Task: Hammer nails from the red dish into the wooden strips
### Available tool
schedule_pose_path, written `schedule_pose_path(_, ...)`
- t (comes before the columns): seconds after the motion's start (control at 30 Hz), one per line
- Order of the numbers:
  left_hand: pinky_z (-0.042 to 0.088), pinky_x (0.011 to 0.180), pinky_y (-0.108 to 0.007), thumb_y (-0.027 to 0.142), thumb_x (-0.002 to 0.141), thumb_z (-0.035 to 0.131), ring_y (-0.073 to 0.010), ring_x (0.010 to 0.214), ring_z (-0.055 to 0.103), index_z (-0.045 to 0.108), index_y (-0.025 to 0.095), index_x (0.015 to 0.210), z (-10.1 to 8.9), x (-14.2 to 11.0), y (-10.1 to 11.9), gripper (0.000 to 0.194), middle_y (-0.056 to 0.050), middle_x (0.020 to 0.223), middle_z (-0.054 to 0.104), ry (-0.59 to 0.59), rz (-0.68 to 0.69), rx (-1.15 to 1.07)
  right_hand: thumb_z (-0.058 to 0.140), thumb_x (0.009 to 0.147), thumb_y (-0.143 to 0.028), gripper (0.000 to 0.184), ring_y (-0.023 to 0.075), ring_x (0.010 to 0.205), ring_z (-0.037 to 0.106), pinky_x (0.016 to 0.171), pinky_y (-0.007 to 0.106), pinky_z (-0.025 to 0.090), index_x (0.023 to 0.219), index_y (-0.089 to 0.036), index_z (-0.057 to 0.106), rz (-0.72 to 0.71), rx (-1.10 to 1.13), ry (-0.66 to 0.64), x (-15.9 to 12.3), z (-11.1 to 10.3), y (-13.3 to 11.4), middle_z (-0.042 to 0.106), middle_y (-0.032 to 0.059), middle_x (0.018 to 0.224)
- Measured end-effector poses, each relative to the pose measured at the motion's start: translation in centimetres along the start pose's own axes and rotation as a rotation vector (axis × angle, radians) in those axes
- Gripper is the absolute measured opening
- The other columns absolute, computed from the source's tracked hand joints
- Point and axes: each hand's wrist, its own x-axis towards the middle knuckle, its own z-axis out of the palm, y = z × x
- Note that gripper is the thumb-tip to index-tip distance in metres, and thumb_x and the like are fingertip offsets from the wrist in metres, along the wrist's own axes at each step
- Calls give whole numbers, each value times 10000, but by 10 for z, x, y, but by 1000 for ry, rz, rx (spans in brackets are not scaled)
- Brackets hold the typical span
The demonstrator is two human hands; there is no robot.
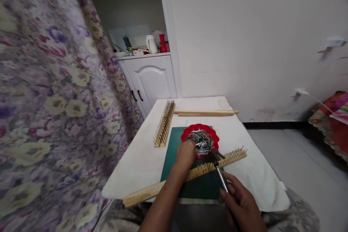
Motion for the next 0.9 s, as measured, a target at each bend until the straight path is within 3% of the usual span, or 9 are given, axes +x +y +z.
schedule_pose_path(0.1, 446, 727, -309, 181, 785, 560, -251, 890, 627, 669, 148, 837, -4, -9, -4, 125, -142, 958, 664, 28, 34, 5, 662, 772, -433, 440, 31, 287, 366, 278, 127, 267, 1140, -226, 539, 9, -31, -8, 0, 2, -2, 605, -64, 574)
schedule_pose_path(0.27, 425, 724, -274, 169, 834, 501, -205, 875, 604, 620, 160, 862, -2, -20, -12, 124, -106, 959, 630, 106, 73, -80, 683, 746, -440, 468, 39, 295, 365, 278, 135, 262, 1125, -205, 543, -3, -12, 23, 2, 8, -8, 608, -55, 570)
schedule_pose_path(0.4, 404, 691, -258, 190, 875, 431, -176, 792, 579, 573, 185, 840, -1, -44, -15, 146, -60, 878, 615, 199, 150, -258, 701, 739, -403, 453, 36, 310, 358, 302, 158, 274, 1115, -208, 541, -29, -13, 41, 12, 12, -20, 592, -59, 607)
schedule_pose_path(0.6, 327, 583, -244, 211, 870, 443, -155, 673, 573, 569, 209, 812, 0, -93, -1, 138, -17, 757, 639, 5, 188, -397, 705, 740, -347, 484, 34, 341, 372, 293, 145, 315, 1156, -189, 516, -103, -39, 51, 33, 18, -26, 598, -49, 662)
schedule_pose_path(0.73, 327, 607, -240, 177, 849, 453, -149, 683, 566, 574, 192, 790, 3, -104, 0, 136, -15, 752, 639, -1, 197, -482, 687, 762, -347, 437, 22, 325, 344, 295, 122, 292, 1144, -205, 526, -104, -26, 27, 34, 21, -20, 562, -85, 582)
schedule_pose_path(0.8, 338, 609, -234, 202, 842, 484, -142, 668, 556, 581, 183, 771, 6, -104, -1, 122, -13, 726, 633, 28, 166, -637, 695, 758, -346, 435, 18, 319, 340, 295, 117, 288, 1140, -220, 529, -102, 21, 27, 32, 23, -19, 567, -89, 581)
schedule_pose_path(0.9, 377, 599, -218, 259, 786, 590, -130, 638, 566, 589, 175, 806, 17, -102, -2, 87, -6, 712, 651, 37, 26, -1098, 718, 734, -350, 445, 13, 299, 356, 284, 113, 285, 1121, -225, 538, -103, 89, 52, 32, 26, -21, 592, -85, 587)
